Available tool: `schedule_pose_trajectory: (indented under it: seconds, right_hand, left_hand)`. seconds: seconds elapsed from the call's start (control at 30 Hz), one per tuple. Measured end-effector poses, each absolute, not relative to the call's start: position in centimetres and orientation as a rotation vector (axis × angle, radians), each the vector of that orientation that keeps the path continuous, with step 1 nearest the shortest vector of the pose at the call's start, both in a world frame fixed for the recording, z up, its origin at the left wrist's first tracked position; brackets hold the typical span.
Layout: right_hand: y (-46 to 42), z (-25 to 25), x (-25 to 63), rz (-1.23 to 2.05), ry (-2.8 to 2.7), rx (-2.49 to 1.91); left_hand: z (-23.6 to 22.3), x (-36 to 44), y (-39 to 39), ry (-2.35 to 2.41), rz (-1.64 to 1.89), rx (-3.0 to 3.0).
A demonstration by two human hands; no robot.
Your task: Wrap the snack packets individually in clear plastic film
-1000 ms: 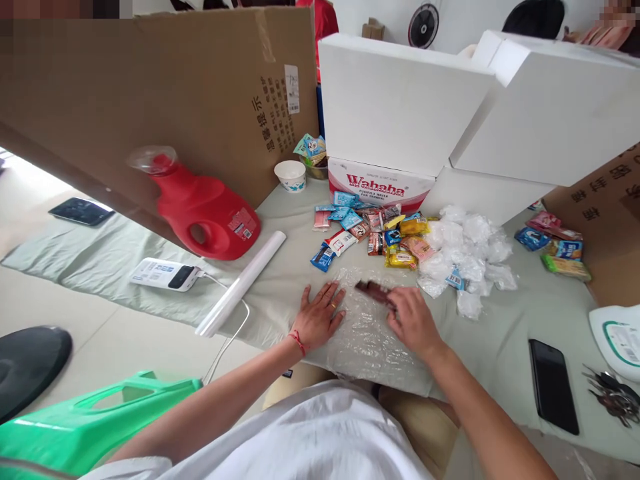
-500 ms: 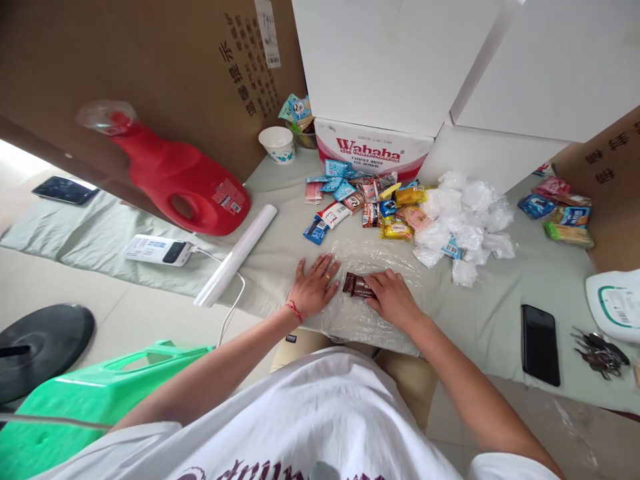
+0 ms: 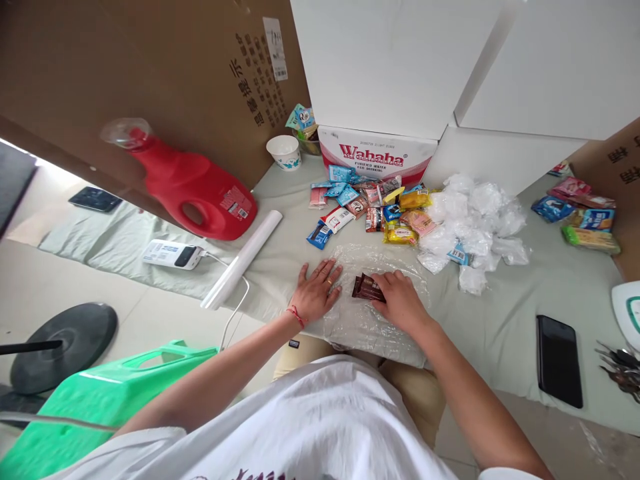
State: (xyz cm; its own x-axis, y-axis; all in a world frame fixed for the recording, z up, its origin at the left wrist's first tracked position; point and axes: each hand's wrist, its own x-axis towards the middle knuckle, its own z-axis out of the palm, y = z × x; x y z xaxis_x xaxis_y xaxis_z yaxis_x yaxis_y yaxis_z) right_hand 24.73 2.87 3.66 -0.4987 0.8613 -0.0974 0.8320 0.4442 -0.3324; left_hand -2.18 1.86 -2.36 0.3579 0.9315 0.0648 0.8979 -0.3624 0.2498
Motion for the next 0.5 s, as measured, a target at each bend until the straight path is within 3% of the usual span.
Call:
schedule_pose_trajectory:
  seconds: [0.33,0.5]
  right_hand:
    - [3.5,1.9,24.4,0.508,-2.644,-1.400]
    - [-0.7,2.7,28.0,0.497,-2.339,-1.361]
  left_hand:
    - [-2.3,-2.4,2.2,1.652,0.329,2.426]
    - [-2.3,-4.3,0.2,1.717,0.615,2.375]
